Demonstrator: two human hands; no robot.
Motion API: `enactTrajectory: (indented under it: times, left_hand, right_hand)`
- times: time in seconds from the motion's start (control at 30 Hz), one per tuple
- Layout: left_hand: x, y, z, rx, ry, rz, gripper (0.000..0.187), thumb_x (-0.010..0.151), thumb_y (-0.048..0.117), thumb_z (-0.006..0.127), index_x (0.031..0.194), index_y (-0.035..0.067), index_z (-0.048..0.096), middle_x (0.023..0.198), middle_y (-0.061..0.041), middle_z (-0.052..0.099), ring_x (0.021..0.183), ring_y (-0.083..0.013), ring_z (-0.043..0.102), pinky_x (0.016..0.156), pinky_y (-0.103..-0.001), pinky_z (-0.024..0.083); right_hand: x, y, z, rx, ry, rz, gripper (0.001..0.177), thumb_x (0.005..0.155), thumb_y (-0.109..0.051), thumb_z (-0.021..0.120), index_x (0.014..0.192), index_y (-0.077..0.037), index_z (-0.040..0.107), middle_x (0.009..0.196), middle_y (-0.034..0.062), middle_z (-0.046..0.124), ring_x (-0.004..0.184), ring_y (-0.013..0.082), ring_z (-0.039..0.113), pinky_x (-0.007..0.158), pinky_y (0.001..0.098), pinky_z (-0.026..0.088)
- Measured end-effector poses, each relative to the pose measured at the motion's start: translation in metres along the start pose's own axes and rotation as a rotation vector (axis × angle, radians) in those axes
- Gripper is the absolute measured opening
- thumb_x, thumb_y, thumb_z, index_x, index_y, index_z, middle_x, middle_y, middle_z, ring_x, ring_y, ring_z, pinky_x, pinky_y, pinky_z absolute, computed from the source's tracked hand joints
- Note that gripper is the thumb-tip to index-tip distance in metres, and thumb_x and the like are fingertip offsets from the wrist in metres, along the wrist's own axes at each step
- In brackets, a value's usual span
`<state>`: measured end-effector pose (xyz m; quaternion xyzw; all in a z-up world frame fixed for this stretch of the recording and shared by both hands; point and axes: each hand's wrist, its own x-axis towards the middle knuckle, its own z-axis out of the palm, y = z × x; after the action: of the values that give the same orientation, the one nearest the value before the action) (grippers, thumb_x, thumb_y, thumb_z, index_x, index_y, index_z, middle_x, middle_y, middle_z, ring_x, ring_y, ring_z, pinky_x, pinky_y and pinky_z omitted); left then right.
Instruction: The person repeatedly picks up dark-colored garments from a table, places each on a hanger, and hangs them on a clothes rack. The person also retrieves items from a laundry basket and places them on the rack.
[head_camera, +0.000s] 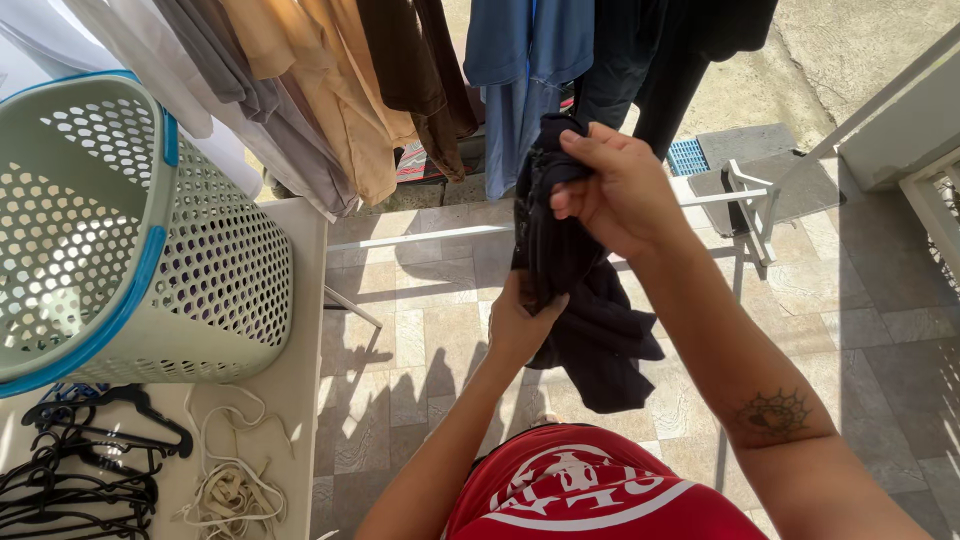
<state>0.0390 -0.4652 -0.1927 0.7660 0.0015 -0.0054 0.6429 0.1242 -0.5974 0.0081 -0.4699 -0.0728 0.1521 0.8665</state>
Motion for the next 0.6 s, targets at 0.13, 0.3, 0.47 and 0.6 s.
enactTrajectory:
  times: [0.13, 0.3, 0.47, 0.6]
  left_hand:
    - [-0.013, -0.057, -0.026, -0.602, -0.089, -0.615, 0.086, 0.067, 0.026, 0.073, 0.146, 0.009, 0.043, 0.128, -0.026, 0.062, 0.105, -0.0369, 0.072, 0.094, -0.049, 0.062]
    - [0.005, -0.087, -0.012, -1.159, -0.148, -0.838, 0.095, 0.074, 0.075, 0.056, 0.140, 0.008, 0.046, 0.132, -0.022, 0.058, 0.107, -0.0378, 0.069, 0.093, -0.055, 0.054]
    - [0.080, -0.078, 0.063, -1.002, -0.242, -0.701, 0.056, 0.090, 0.035, 0.077, 0.129, -0.003, 0.065, 0.124, -0.019, 0.067, 0.114, -0.0345, 0.063, 0.098, -0.046, 0.055]
    - [0.091, -0.047, 0.058, -0.678, -0.335, -0.199, 0.043, 0.094, 0.021, 0.072, 0.132, 0.003, 0.065, 0.125, -0.010, 0.068, 0.116, -0.0234, 0.063, 0.100, -0.039, 0.052]
  right_hand:
    - [-0.025, -0.040, -0.046, 0.346, -0.453, -0.054, 0.021, 0.107, -0.010, 0.050, 0.106, 0.008, 0.060, 0.073, 0.0131, 0.068, 0.046, 0.0094, 0.061, 0.040, 0.0162, 0.050]
    - [-0.076, -0.007, -0.091, 0.516, -0.764, -0.219, 0.031, 0.103, -0.006, 0.049, 0.083, 0.008, 0.068, 0.068, 0.0150, 0.069, 0.052, 0.0190, 0.059, 0.057, 0.0313, 0.052]
    - [-0.149, 0.043, -0.132, -0.139, -1.006, 0.183, 0.024, 0.089, -0.008, 0.064, 0.083, 0.015, 0.059, 0.073, 0.0212, 0.057, 0.060, 0.0264, 0.052, 0.060, 0.0384, 0.044]
    - [-0.166, 0.043, -0.162, -0.996, -0.495, 0.623, 0.035, 0.085, -0.027, 0.075, 0.087, 0.008, 0.070, 0.072, 0.0214, 0.060, 0.059, 0.0244, 0.055, 0.058, 0.0356, 0.048]
